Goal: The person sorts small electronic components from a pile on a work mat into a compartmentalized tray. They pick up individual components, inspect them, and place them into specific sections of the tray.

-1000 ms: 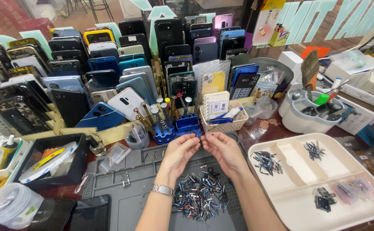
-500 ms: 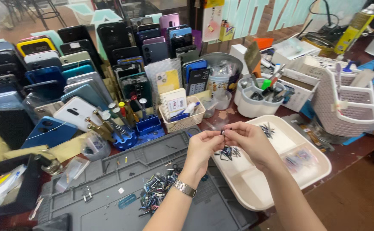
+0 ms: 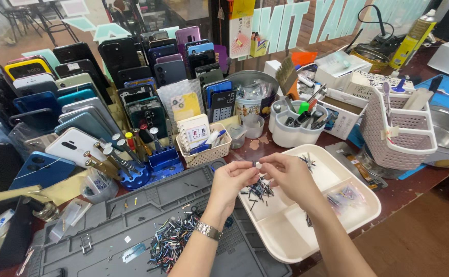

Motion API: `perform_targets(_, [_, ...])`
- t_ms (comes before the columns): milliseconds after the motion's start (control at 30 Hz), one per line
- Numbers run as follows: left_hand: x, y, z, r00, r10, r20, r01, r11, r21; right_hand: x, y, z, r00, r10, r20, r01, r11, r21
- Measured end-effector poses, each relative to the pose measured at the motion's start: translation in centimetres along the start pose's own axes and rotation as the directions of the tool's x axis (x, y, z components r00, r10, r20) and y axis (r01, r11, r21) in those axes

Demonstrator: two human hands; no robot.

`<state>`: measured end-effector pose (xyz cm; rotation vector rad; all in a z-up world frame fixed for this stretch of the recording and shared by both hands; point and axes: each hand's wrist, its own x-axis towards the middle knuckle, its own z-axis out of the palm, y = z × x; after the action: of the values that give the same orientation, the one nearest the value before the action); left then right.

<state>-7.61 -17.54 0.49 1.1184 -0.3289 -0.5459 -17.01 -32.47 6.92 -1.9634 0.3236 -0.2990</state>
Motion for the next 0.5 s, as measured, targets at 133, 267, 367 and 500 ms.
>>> perform_targets(133, [0.0, 0.0, 0.5, 0.999, -0.004, 0.04, 0.004, 1.0, -0.006, 0.4, 1.0, -0.2, 0.999, -0.02, 0.043, 0.017, 0.996, 0.083])
perform_targets(267, [0.0, -0.1, 1.0, 1.0, -0.015, 0.023, 0.015, 1.0, 0.006, 0.9, 3.0, -0.2, 0.998, -0.006, 0.058, -0.005, 0.982, 0.188])
perform_targets(367, [0.2, -0.4, 1.5, 0.999, -0.033, 0.02, 0.034, 0.999, -0.032, 1.7, 5.0, -0.5, 0.995, 0.048, 0.082, -0.074, 0.936, 0.345])
perform_targets(500, [2.7, -1.3, 4.4, 1.0, -0.02, 0.012, 0.02, 0.999, 0.029, 3.5, 7.9, -2.9, 0.998, 0.063, -0.004, -0.052, 0.857, 0.512])
